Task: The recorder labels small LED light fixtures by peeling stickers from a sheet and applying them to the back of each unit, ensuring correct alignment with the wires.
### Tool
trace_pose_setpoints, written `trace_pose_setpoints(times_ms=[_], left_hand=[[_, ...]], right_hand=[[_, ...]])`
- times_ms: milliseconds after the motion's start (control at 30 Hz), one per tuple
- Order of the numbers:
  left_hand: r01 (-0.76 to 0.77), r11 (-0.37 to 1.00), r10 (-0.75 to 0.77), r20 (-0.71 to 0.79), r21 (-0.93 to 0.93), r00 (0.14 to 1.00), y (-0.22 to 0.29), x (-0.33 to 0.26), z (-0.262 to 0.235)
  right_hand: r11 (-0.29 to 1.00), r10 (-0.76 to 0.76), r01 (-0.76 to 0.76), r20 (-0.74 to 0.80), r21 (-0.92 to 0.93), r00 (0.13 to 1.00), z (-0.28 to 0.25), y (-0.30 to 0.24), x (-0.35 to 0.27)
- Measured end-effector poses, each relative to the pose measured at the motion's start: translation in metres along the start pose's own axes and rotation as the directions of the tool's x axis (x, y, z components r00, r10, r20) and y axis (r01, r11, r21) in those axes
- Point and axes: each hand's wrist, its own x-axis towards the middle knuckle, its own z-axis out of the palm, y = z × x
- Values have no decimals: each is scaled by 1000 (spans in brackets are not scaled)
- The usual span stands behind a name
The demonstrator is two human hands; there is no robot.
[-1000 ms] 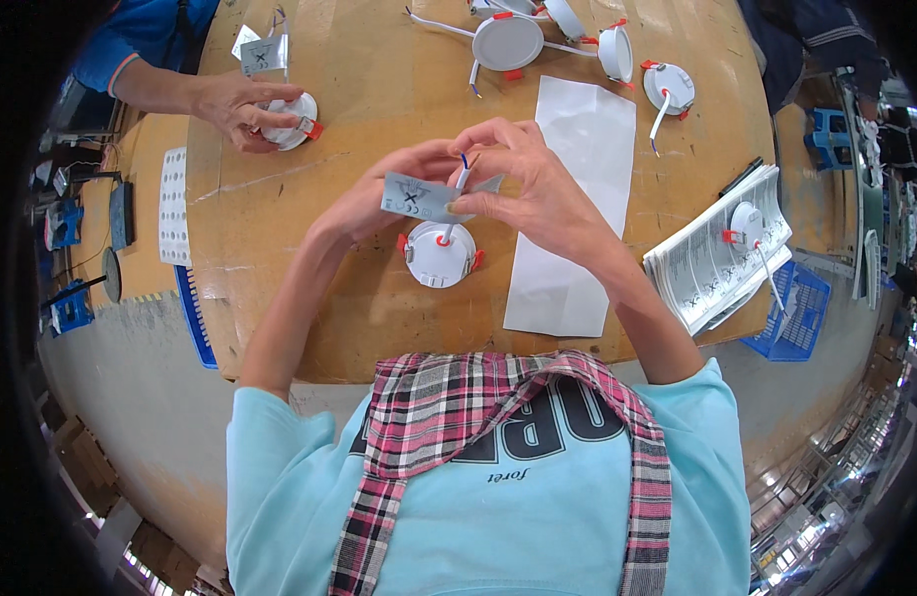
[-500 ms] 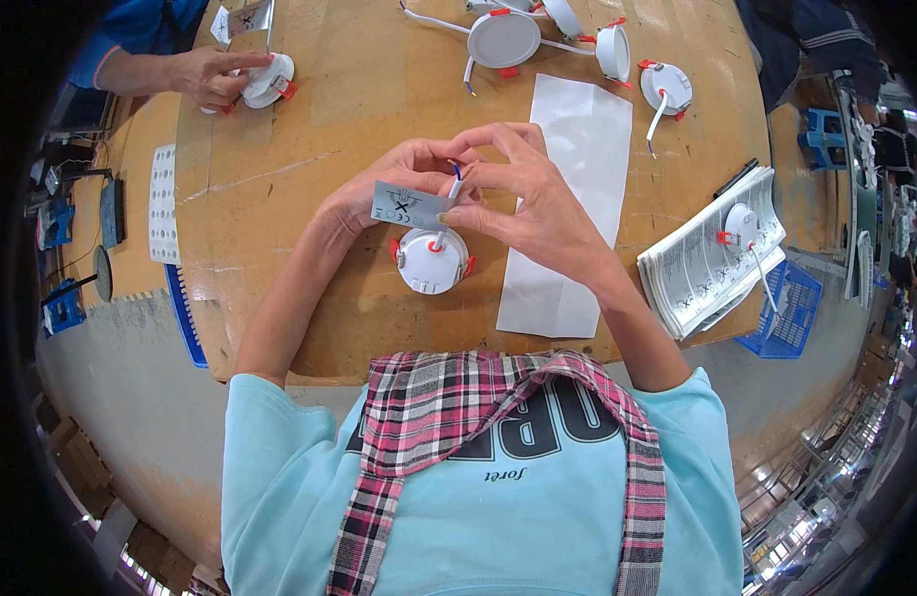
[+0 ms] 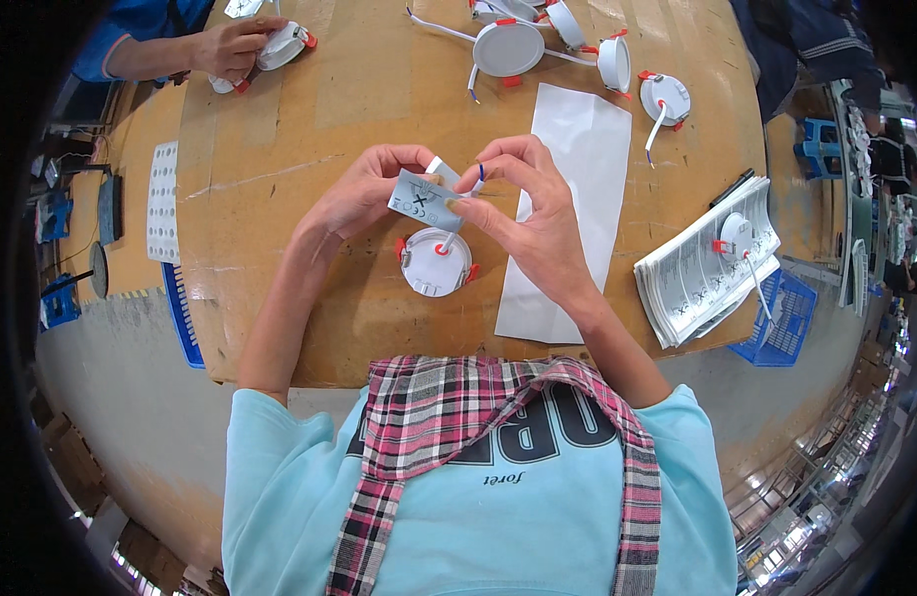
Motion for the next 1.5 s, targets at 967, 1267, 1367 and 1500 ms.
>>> trace_pose_setpoints(times_ms=[967,1267,1367,1500], left_hand=[[-13,995,27,-153,94,988,-4,-3,0],[62,985,-61,-11,158,998,4,7,3],[68,990,-70,11,126,997,7,5,4],[-199,980,195,-112,-24,974,-3,-13,-15]], right_hand=[[943,-149,169,89,-286,985,2,-14,5],[736,-359,537,434,-413,826,-19,-18,28],[742,-368,558,471,-372,802,-23,-16,31],[781,-362,534,460,-325,811,-26,-14,27]])
